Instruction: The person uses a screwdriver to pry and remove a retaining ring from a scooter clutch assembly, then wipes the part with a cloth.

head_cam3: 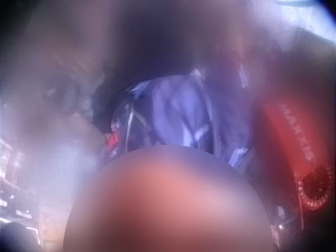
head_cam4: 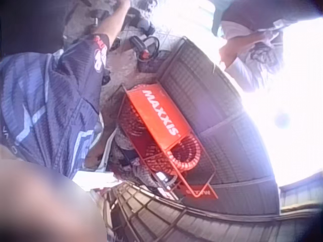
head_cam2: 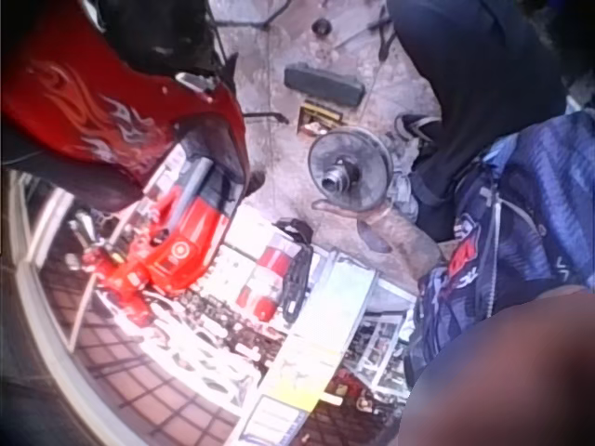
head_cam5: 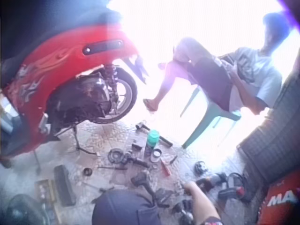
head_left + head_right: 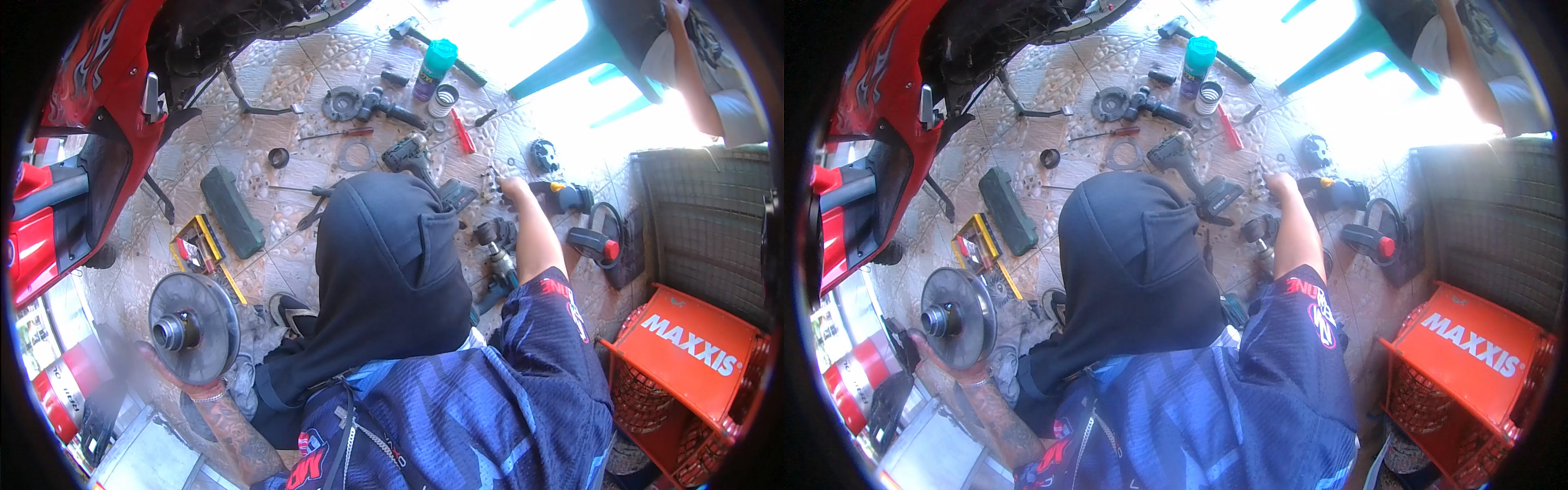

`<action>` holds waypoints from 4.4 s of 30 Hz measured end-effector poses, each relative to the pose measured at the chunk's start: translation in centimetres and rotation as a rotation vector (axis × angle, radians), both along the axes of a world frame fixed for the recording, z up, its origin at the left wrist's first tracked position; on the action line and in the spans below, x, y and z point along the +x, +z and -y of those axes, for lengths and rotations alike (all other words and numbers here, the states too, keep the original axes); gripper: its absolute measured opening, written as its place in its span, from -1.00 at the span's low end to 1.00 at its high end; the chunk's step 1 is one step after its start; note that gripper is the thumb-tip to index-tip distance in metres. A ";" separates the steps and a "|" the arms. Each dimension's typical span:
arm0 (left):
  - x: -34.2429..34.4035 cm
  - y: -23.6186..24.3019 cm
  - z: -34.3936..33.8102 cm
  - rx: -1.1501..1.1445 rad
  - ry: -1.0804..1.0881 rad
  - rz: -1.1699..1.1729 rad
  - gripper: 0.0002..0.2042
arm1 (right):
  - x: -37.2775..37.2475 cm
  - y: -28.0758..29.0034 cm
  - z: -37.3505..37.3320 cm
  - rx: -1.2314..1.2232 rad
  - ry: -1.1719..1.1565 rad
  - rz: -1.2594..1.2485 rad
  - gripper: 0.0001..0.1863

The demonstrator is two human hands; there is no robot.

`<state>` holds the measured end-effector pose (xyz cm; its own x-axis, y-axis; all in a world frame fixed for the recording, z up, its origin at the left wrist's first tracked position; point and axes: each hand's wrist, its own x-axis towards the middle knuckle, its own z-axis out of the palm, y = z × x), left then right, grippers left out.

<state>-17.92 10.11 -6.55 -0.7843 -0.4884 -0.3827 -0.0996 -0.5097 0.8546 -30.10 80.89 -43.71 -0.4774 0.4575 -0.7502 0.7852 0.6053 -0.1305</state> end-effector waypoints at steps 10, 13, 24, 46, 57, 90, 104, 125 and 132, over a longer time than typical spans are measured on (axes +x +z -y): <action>1.5 -1.9 1.9 0.128 0.061 0.035 -0.13 | 15.8 4.1 11.9 0.041 0.368 -0.621 -0.35; 1.7 -1.6 1.6 0.160 0.083 0.043 -0.14 | 21.2 2.5 16.7 -0.326 -0.195 -0.358 -0.39; 1.1 0.1 0.7 0.384 -0.194 -0.252 -0.11 | 16.5 4.5 16.7 -0.705 -0.866 -0.491 -0.42; 2.1 2.3 1.3 0.471 -0.184 -0.444 -0.07 | -1.5 44.3 54.3 -1.145 0.932 -0.392 -0.53; 2.2 3.5 2.7 0.629 -0.209 -0.466 -0.04 | -0.5 44.4 54.9 -1.320 0.677 -0.362 -0.61; 2.1 3.2 0.4 -0.008 -0.160 -0.377 -0.42 | -3.2 45.2 55.0 -1.084 0.868 -0.519 -0.56; 2.1 4.2 -0.5 -0.308 -0.160 -0.323 -0.26 | -7.7 52.7 57.4 -1.158 1.370 -0.286 -0.62; 2.8 3.1 1.0 -0.215 -0.150 -0.307 -0.29 | -5.7 52.8 58.6 -1.302 1.282 -0.344 -0.61; 2.1 -0.4 1.0 0.260 0.012 -0.317 -0.57 | -4.2 53.1 57.2 -1.460 0.511 -0.556 -0.60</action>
